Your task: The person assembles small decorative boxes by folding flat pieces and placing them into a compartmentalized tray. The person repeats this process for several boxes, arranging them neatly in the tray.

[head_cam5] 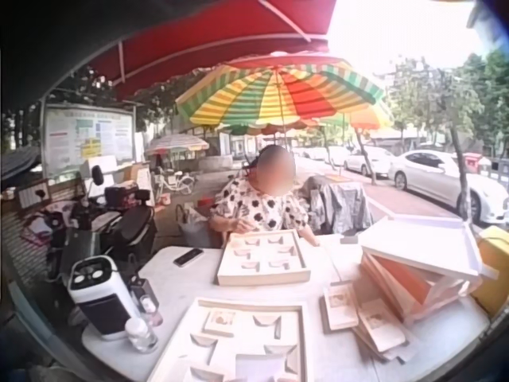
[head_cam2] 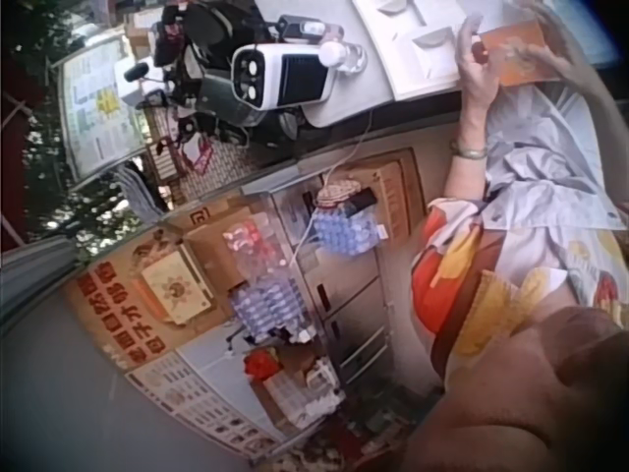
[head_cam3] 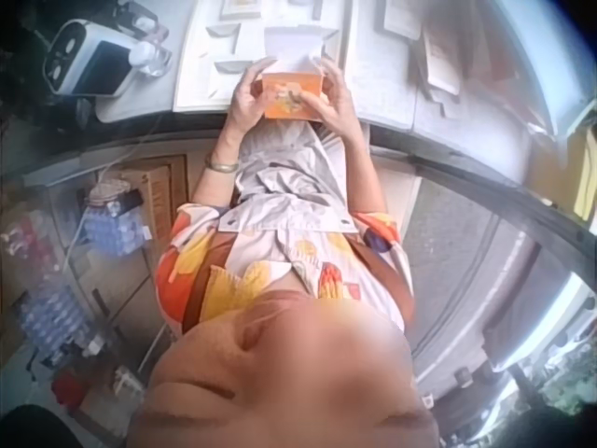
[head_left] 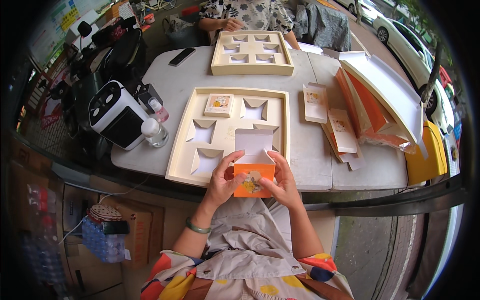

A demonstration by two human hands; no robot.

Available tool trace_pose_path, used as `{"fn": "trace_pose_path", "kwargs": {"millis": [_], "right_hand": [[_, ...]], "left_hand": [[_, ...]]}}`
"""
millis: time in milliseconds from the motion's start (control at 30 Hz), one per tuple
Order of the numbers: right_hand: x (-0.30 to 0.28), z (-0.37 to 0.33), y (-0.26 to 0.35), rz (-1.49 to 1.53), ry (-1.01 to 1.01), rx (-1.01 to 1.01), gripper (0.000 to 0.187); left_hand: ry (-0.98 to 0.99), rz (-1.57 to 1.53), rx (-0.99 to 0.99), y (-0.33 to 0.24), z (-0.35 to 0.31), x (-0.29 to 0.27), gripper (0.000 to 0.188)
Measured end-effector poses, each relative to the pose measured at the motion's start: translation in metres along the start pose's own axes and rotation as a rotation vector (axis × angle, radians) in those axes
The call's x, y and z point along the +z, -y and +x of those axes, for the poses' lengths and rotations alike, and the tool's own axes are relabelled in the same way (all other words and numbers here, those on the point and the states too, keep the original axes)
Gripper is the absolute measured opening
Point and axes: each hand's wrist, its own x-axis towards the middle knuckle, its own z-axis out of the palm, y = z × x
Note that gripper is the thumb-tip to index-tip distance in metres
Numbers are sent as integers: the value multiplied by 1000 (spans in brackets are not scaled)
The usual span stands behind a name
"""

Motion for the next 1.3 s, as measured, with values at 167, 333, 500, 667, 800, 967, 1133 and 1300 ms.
{"fn": "trace_pose_path", "kwargs": {"millis": [167, 333, 500, 667, 800, 967, 1133, 1300], "right_hand": [[-3, 2, -3, -33, 33, -20, 42], [-2, 4, 1, -10, 45, -20, 34], [-2, 4, 0, -4, 55, -3, 37], [-1, 2, 1, 11, 35, 65, 50], [-4, 3, -4, 5, 62, -8, 64], [-1, 4, -4, 238, -10, 13, 73], [-4, 6, -4, 257, -9, 53, 75], [-7, 8, -5, 239, 38, 21, 71]], "left_hand": [[44, -15, -44, 1, 0, -4, 30], [75, 18, -47, 1, 1, -6, 24], [59, -55, -101, 0, 1, -4, 27], [61, -82, -129, 0, 0, -6, 33], [56, -68, -114, 2, 0, -7, 36], [47, -129, -119, 6, -1, -11, 42], [-16, -284, -95, -8, 4, -2, 59], [74, -321, -164, -5, 6, -12, 74]]}}
